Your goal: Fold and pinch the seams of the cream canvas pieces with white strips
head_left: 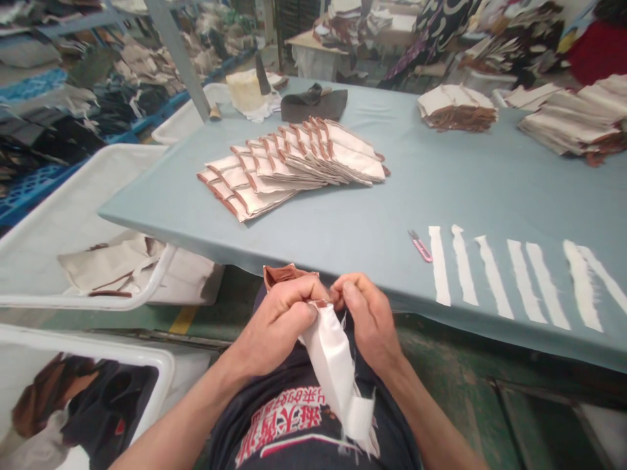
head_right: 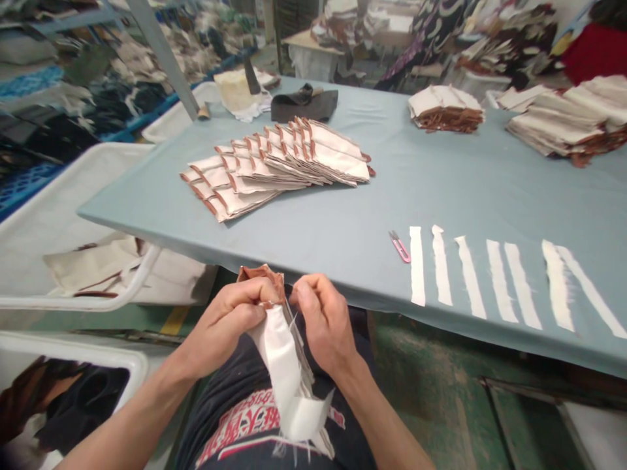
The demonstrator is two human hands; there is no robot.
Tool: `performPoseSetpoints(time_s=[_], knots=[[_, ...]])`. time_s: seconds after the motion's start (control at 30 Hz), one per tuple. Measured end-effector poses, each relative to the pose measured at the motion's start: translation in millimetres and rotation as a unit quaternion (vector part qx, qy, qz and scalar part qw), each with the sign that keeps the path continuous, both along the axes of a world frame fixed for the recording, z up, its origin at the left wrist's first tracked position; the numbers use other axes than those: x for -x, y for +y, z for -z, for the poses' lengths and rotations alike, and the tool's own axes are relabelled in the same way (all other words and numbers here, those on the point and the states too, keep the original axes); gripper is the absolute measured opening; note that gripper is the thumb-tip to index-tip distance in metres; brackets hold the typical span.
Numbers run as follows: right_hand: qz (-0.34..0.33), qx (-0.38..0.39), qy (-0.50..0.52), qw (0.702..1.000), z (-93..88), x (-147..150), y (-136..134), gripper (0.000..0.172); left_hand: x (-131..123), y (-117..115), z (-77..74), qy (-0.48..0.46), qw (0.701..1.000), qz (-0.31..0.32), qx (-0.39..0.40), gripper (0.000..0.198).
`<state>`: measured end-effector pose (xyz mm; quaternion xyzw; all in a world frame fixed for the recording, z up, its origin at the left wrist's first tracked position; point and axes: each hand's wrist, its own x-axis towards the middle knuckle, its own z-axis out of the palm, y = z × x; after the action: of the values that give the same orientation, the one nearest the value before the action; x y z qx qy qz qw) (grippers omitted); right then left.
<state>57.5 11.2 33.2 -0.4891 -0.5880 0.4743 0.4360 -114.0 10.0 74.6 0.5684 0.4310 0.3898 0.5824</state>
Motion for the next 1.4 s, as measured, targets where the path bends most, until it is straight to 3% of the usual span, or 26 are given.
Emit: performPoseSetpoints(time_s=[0.07,0.13,0.2,0.33,0.37,0.47,0.63,0.97,1.1,1.23,1.4], knots=[[-0.02,-0.067,0.001,0.998,-16.1,-11.0,4.6,0.018,0.4,5.0,-14.5,0.028,0.999,0.025,-0.011,0.01],[-0.086,-0.138,-0.035,0.986,-32.8,-18.2,10.3,0.034,1.0,8.1,-25.8,0.054,0.997,0.043,-0.021,0.012],[-0.141,-0.189,-0.081,0.968,-44.9,-22.4,17.3,0.04,2.2,9.1,-33.1,0.074,0.995,0.055,-0.044,0.014],[-0.192,-0.229,-0.155,0.942,-53.3,-25.0,30.5,0.008,5.1,5.7,-36.9,0.139,0.984,0.053,-0.104,0.014],[-0.203,-0.226,-0.167,0.938,-54.3,-24.6,32.5,0.007,5.4,4.3,-36.4,0.158,0.98,0.051,-0.111,0.015],[-0.231,-0.168,-0.179,0.941,-59.5,-21.2,34.5,0.02,5.1,0.7,-34.1,0.191,0.973,0.027,-0.128,0.014],[-0.237,-0.036,-0.141,0.961,-64.3,-13.2,33.1,0.022,6.2,0.3,-28.3,0.209,0.964,-0.005,-0.166,0.014],[-0.185,0.083,-0.014,0.979,-39.5,3.2,22.9,0.02,21.7,2.9,-1.1,0.2,0.935,0.017,-0.293,0.02],[-0.197,0.196,0.121,0.953,-31.3,9.4,14.4,0.018,27.3,6.4,14.3,0.157,0.912,0.043,-0.376,0.023],[-0.205,0.266,0.234,0.913,-16.8,11.3,10.7,0.022,28.9,10.9,24.9,0.151,0.87,0.037,-0.468,0.021],[-0.193,0.301,0.251,0.899,-8.9,12.8,15.5,0.025,27.9,13.8,33.7,0.173,0.837,0.022,-0.518,0.025]])
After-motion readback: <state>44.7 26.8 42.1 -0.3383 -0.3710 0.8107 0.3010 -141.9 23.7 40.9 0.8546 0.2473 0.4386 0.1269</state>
